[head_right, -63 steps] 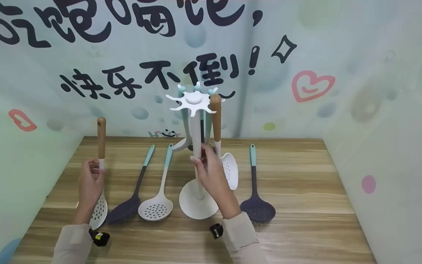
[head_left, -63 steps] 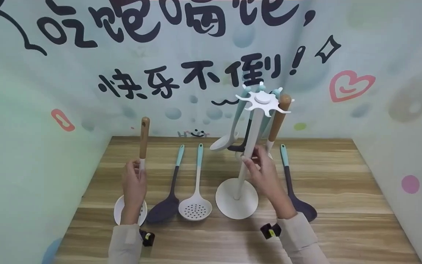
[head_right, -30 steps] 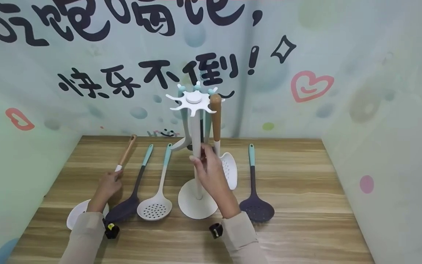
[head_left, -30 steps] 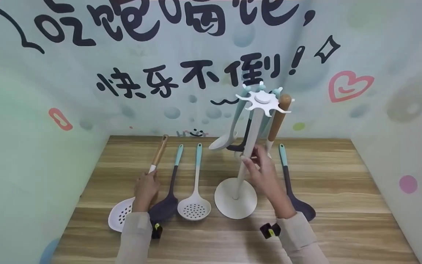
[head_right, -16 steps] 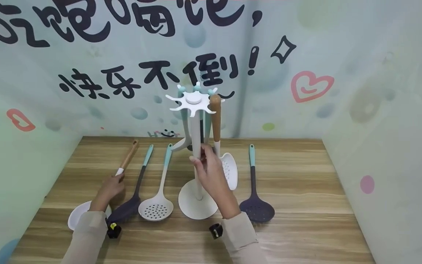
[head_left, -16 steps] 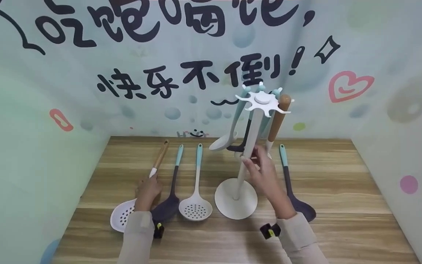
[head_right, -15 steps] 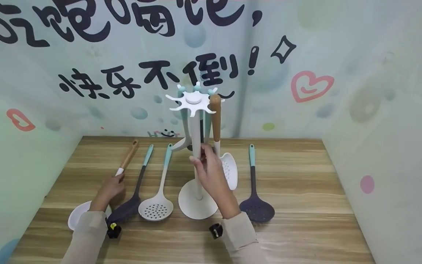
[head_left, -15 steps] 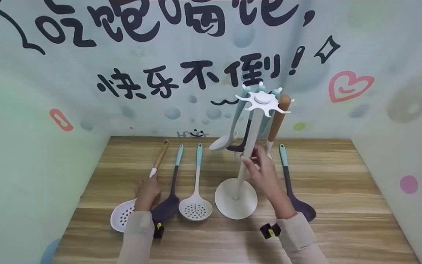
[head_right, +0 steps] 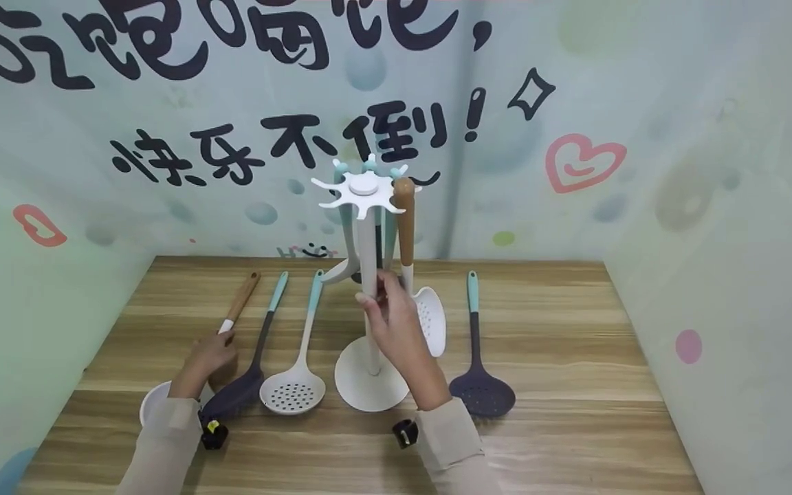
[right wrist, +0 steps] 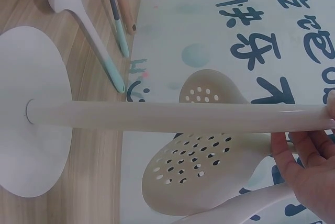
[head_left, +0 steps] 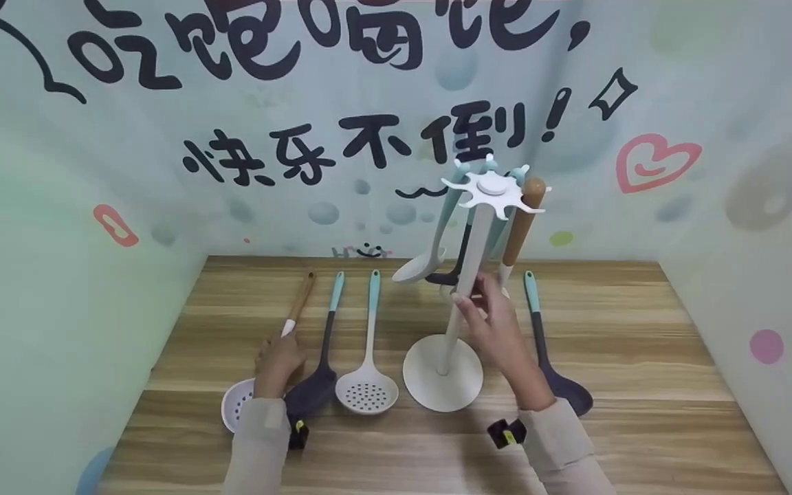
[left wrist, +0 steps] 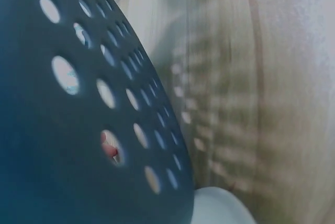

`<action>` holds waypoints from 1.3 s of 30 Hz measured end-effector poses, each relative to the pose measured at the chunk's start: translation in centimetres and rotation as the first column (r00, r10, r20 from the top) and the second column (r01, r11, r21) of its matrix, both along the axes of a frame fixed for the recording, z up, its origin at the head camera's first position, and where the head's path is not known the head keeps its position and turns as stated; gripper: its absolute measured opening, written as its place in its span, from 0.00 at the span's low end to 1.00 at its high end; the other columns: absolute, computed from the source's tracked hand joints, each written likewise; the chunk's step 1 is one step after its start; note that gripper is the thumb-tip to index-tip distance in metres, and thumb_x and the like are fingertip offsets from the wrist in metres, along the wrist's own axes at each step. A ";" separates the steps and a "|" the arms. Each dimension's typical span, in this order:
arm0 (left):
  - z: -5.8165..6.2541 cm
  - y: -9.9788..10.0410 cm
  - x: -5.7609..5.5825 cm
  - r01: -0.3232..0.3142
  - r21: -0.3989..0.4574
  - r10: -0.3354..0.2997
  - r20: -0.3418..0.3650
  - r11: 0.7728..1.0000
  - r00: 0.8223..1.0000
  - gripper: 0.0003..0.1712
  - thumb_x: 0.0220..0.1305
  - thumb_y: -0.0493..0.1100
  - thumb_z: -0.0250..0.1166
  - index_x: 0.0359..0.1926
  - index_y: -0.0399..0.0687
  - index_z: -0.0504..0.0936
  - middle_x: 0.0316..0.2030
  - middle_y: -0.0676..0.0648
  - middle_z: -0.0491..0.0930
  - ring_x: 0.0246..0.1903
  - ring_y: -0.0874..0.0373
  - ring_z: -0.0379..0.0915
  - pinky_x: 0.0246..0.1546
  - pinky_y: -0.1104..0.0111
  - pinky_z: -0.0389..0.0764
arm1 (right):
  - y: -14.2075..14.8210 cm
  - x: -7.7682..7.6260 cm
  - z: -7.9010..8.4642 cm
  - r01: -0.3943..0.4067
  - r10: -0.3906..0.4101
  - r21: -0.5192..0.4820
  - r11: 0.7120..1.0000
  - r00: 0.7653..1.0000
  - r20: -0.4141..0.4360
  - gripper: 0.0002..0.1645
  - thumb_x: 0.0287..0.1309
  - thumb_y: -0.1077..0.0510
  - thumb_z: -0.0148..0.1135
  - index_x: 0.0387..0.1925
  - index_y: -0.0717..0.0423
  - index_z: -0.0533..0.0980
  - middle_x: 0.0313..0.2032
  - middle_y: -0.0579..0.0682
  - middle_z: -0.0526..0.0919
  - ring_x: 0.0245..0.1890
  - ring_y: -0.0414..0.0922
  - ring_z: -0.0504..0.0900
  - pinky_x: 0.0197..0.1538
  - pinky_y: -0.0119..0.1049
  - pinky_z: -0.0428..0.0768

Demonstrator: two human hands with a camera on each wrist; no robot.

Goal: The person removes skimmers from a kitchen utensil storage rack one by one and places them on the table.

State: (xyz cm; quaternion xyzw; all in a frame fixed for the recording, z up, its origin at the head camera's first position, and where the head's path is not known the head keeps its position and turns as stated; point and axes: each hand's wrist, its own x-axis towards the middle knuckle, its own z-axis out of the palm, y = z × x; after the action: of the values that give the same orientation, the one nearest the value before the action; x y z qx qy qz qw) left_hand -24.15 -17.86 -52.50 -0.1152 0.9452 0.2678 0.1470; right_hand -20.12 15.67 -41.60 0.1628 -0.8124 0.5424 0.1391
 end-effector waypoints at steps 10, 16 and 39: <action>0.3 -0.2 0.1 0.006 0.063 -0.008 0.018 0.998 1.000 0.31 0.65 0.43 0.45 0.67 0.38 0.58 0.65 0.27 0.52 0.64 0.30 0.44 0.61 0.39 0.49 | 0.0 0.1 0.1 0.011 -0.011 0.001 1.000 1.000 0.021 0.19 0.65 0.59 0.53 0.55 0.60 0.64 0.48 0.60 0.76 0.51 0.50 0.76 0.54 0.47 0.76; 1.5 -0.2 0.0 0.038 0.089 -0.041 0.023 0.995 0.999 0.33 0.62 0.40 0.43 0.69 0.39 0.55 0.66 0.27 0.52 0.65 0.29 0.46 0.60 0.36 0.51 | 0.0 0.0 0.0 0.004 -0.004 -0.003 1.000 1.000 0.011 0.18 0.65 0.61 0.52 0.54 0.60 0.64 0.47 0.58 0.77 0.49 0.50 0.76 0.54 0.47 0.76; 12.4 8.0 0.8 0.312 0.212 -0.176 -0.489 0.926 0.854 0.33 0.64 0.35 0.52 0.70 0.49 0.57 0.68 0.34 0.55 0.67 0.39 0.50 0.65 0.46 0.55 | 0.1 -0.1 -0.2 -0.006 0.006 -0.001 1.000 1.000 -0.006 0.20 0.65 0.57 0.52 0.55 0.61 0.64 0.49 0.64 0.75 0.49 0.50 0.76 0.53 0.48 0.76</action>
State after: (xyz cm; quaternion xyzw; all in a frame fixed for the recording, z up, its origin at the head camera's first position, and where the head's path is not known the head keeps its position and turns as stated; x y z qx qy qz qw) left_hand -23.39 -9.86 -40.15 0.0960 0.9114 0.3988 -0.0338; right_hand -20.25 15.78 -41.78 0.1668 -0.8111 0.5428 0.1399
